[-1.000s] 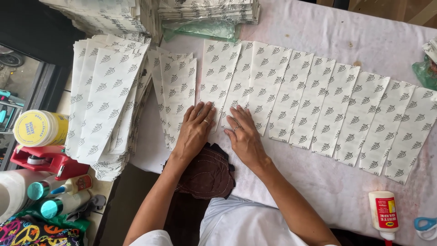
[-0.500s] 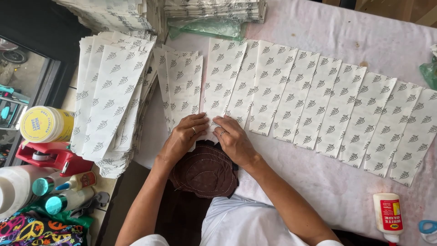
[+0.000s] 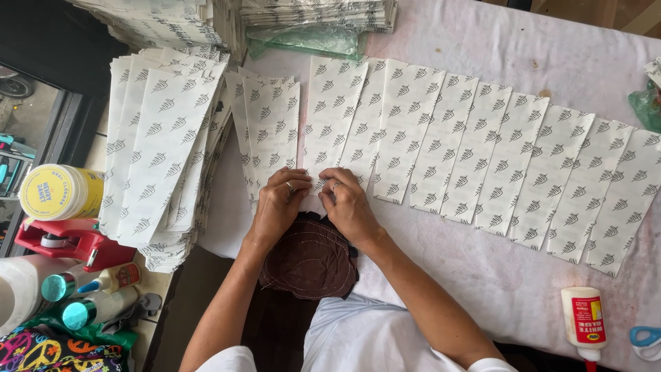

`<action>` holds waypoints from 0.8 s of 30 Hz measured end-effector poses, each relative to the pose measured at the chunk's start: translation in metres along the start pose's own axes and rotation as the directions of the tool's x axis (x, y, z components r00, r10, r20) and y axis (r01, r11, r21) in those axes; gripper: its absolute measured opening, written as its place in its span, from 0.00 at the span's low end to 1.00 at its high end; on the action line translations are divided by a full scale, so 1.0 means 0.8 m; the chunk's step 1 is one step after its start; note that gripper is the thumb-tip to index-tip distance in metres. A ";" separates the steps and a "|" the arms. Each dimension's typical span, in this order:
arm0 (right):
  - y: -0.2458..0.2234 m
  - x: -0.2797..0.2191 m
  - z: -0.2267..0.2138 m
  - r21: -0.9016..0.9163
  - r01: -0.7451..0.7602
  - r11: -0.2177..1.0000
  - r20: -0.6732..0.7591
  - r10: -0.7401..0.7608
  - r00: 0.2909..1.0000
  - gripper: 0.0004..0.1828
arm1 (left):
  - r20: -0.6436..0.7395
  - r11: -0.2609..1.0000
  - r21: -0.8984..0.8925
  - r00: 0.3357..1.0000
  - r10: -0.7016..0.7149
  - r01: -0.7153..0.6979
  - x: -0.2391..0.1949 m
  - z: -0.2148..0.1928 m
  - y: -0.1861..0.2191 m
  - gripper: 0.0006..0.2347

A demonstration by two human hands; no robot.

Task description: Arranging printed paper sheets in an overlapping row and applying glue to the edges using a squeeze bottle.

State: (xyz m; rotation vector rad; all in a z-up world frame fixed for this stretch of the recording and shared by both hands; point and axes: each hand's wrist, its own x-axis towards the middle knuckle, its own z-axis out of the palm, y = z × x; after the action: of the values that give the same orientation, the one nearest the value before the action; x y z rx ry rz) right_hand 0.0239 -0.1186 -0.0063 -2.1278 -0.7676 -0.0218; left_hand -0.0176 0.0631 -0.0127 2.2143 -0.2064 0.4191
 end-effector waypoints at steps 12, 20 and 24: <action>-0.002 -0.004 -0.003 0.118 0.010 0.993 -0.001 -0.010 1.000 0.11 | -0.438 0.924 0.175 0.867 -0.237 0.340 0.003 -0.039 0.016 0.16; -0.008 -0.006 -0.006 0.101 0.025 0.995 -0.006 -0.025 1.000 0.11 | -0.432 0.844 0.049 0.773 -0.464 0.534 0.022 -0.032 -0.009 0.23; -0.009 -0.007 -0.007 0.126 0.015 0.992 -0.006 -0.015 1.000 0.11 | -0.492 0.896 0.076 0.798 -0.347 0.437 0.034 -0.045 -0.023 0.13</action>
State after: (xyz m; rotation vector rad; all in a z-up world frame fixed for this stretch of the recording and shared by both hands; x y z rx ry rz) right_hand 0.0170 -0.1226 0.0009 -2.0018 -0.7619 0.0129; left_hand 0.0052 0.1025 0.0045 2.1829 0.5739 0.7438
